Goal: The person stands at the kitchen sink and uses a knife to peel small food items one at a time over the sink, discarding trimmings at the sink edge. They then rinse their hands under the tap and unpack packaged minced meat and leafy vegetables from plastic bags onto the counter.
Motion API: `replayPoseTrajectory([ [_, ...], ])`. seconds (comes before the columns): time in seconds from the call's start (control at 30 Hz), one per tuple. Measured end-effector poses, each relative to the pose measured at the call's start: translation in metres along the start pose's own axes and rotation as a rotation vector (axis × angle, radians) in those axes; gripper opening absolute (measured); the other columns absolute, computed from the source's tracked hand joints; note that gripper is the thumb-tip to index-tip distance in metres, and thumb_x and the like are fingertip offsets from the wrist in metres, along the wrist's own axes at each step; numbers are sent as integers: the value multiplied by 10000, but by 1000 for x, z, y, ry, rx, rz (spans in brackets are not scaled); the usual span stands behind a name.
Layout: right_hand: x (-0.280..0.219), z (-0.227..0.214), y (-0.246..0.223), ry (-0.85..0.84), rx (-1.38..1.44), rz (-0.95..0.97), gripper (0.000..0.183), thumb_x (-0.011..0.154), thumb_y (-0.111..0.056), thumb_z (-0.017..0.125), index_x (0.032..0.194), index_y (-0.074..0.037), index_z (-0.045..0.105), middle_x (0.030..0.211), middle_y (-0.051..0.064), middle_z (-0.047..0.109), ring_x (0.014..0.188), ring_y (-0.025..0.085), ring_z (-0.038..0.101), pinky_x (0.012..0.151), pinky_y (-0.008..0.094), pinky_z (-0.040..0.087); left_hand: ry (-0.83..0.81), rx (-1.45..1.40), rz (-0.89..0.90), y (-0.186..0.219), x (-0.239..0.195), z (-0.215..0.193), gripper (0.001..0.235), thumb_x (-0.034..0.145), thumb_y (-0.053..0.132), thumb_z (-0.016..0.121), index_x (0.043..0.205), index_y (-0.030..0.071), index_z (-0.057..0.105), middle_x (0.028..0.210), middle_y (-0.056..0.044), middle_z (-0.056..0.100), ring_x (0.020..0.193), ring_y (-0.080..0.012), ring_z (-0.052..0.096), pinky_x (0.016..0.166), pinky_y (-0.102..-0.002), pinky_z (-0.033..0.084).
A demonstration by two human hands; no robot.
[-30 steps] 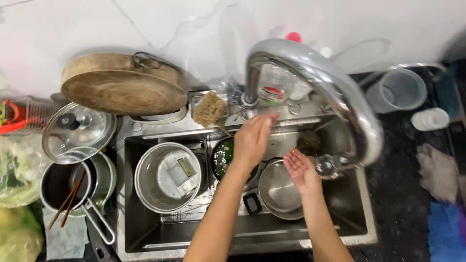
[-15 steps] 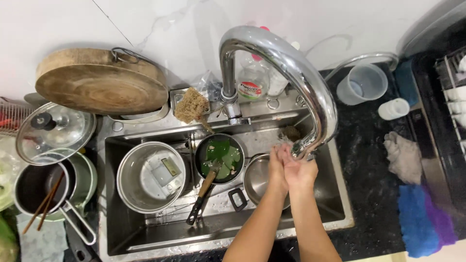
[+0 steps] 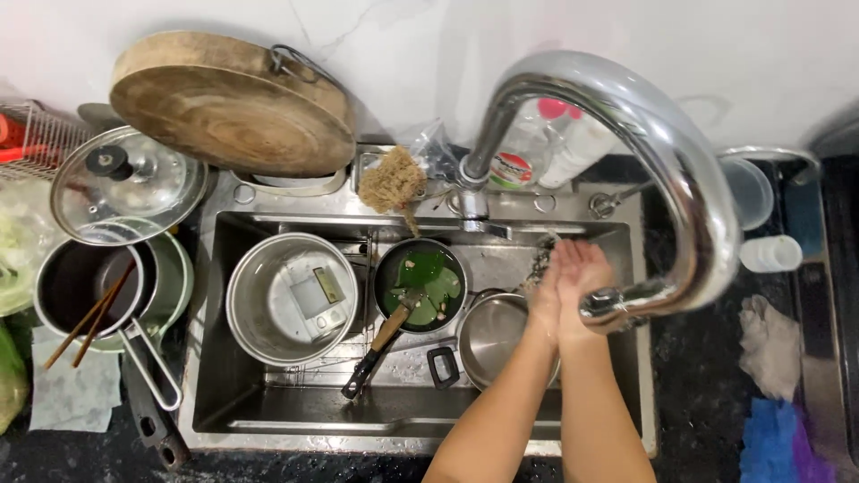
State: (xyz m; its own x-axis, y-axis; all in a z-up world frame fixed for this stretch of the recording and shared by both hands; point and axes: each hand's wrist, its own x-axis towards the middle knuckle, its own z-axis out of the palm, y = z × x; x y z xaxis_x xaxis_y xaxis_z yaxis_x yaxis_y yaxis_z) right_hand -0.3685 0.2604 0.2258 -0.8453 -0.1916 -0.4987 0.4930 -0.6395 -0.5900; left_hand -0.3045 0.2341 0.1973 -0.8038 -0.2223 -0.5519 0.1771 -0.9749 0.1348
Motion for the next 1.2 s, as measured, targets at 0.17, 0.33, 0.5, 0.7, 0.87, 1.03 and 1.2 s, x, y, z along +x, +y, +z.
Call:
replayPoseTrajectory([
  [0.17,-46,-26,3,71,194,-101,276,1017,-212,525,1195,-2,506,1153,182,627,1217,367,562,1129,525,453,79,194,-165,-28,21,-35,465,1036,364,566,1377,52,616,1332,-57,673,1190,-183,639,1020,-317,509],
  [0.33,-17,-72,24,-48,53,-30,191,1071,-214,563,1033,-27,575,1166,180,652,1218,362,587,1140,463,457,150,99,-279,2,-14,-15,443,1033,420,517,1289,70,609,1257,-125,662,1150,-266,644,973,-393,533],
  [0.5,-80,56,-14,-25,-1124,-264,320,1009,-316,625,1241,-96,644,1279,71,649,1224,241,581,1089,380,396,-1,419,-241,-8,4,-28,519,1033,464,594,1324,35,598,1271,-166,641,1147,-298,592,962,-449,496],
  [0.7,-55,-30,-28,-6,-808,-81,292,1034,-244,593,1265,-75,655,1229,73,662,1132,212,615,958,353,498,73,384,-314,29,-88,44,512,1102,507,508,1480,165,558,1307,-9,621,1164,-190,608,920,-335,490],
  [0.87,-62,-53,-3,-277,-395,62,338,990,-277,515,1211,-62,655,1151,88,707,1071,227,664,920,357,553,-63,748,-25,69,-68,21,390,994,158,531,1329,4,656,1068,-99,746,901,-226,746,729,-331,611],
  [1.03,-57,-11,14,-185,-160,119,362,1019,-315,568,1171,3,649,1069,132,704,1025,280,655,921,395,548,-235,799,53,46,-26,-24,403,970,100,714,1367,35,695,1059,-73,715,821,-158,609,678,-276,478],
  [1.2,-44,-23,3,-184,-155,129,434,979,-388,609,1162,5,634,1074,183,702,1020,352,644,940,452,533,-127,1342,423,71,-72,54,427,928,179,654,1350,116,671,1085,-75,749,912,-205,716,823,-331,559],
])
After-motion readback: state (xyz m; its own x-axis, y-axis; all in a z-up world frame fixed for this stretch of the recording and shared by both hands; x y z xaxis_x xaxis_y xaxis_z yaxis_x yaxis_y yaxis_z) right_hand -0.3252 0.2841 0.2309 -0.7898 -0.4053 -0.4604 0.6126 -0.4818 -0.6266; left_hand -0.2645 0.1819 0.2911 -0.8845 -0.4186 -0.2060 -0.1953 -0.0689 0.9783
